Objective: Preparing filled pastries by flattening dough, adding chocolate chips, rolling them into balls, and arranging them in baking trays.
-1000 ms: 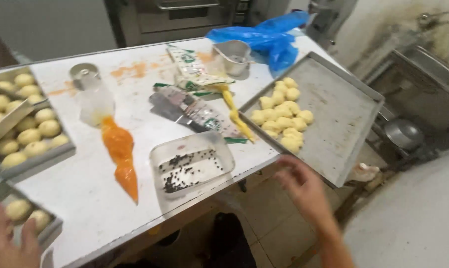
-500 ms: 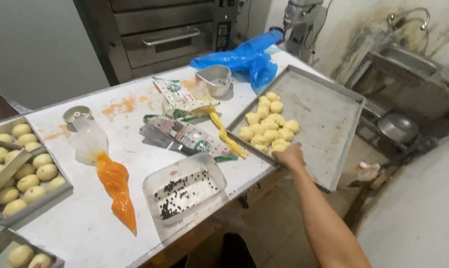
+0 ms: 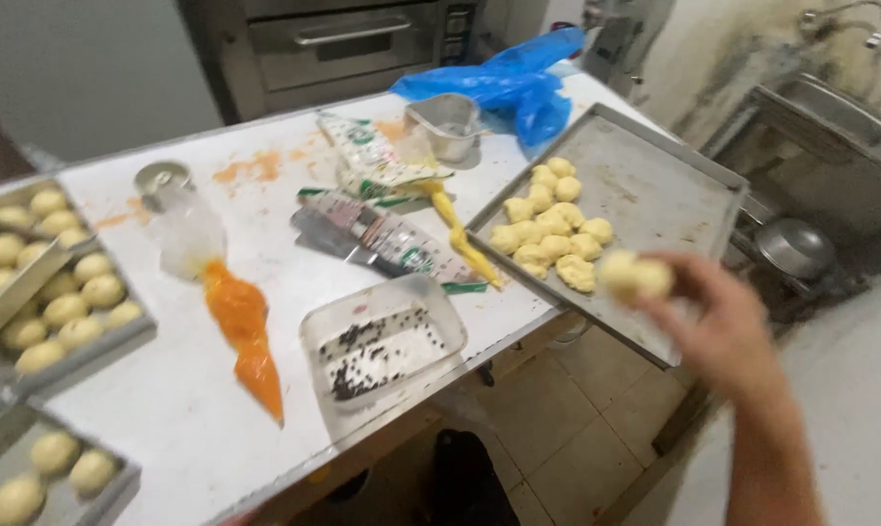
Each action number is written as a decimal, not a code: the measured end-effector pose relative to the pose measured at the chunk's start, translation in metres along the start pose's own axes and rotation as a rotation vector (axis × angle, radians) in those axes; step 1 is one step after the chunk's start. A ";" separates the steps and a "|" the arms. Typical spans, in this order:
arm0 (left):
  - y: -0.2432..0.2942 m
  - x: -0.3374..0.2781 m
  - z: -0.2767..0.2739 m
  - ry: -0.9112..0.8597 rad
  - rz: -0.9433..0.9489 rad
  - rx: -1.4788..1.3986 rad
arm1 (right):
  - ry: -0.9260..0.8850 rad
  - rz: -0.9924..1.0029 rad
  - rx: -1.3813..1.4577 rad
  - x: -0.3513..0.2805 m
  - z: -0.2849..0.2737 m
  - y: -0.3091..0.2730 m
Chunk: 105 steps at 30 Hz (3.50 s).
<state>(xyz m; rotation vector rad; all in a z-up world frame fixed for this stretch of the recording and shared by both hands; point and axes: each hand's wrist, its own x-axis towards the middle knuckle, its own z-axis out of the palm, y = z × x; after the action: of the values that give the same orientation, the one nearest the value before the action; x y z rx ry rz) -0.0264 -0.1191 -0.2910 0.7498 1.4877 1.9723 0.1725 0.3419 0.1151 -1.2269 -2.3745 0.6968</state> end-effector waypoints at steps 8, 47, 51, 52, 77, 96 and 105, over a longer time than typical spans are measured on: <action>0.153 0.093 0.254 0.969 0.050 -0.262 | -0.384 -0.318 0.810 -0.148 0.198 -0.025; 0.209 0.068 0.184 0.248 -0.026 -0.817 | -0.951 -0.035 0.913 -0.131 0.244 0.014; 0.207 0.050 0.159 0.098 0.070 -1.068 | -0.784 0.002 1.255 -0.115 0.205 0.010; 0.195 0.050 0.162 0.323 -0.044 -0.474 | -0.643 -0.431 0.985 -0.121 0.184 -0.022; 0.124 0.187 0.144 0.912 0.412 0.901 | -0.908 -0.404 -0.494 0.063 0.316 -0.054; 0.119 0.189 0.164 0.929 0.128 0.770 | -1.403 -0.888 -0.223 0.042 0.323 -0.105; 0.159 0.183 0.163 0.880 0.237 0.848 | -0.967 -0.368 -0.024 0.038 0.241 -0.130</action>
<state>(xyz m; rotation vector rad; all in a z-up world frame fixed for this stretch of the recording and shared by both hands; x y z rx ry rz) -0.0516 0.0820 -0.0806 0.3440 2.9731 1.8835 -0.0610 0.2477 0.0011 -0.4237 -3.2261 1.3413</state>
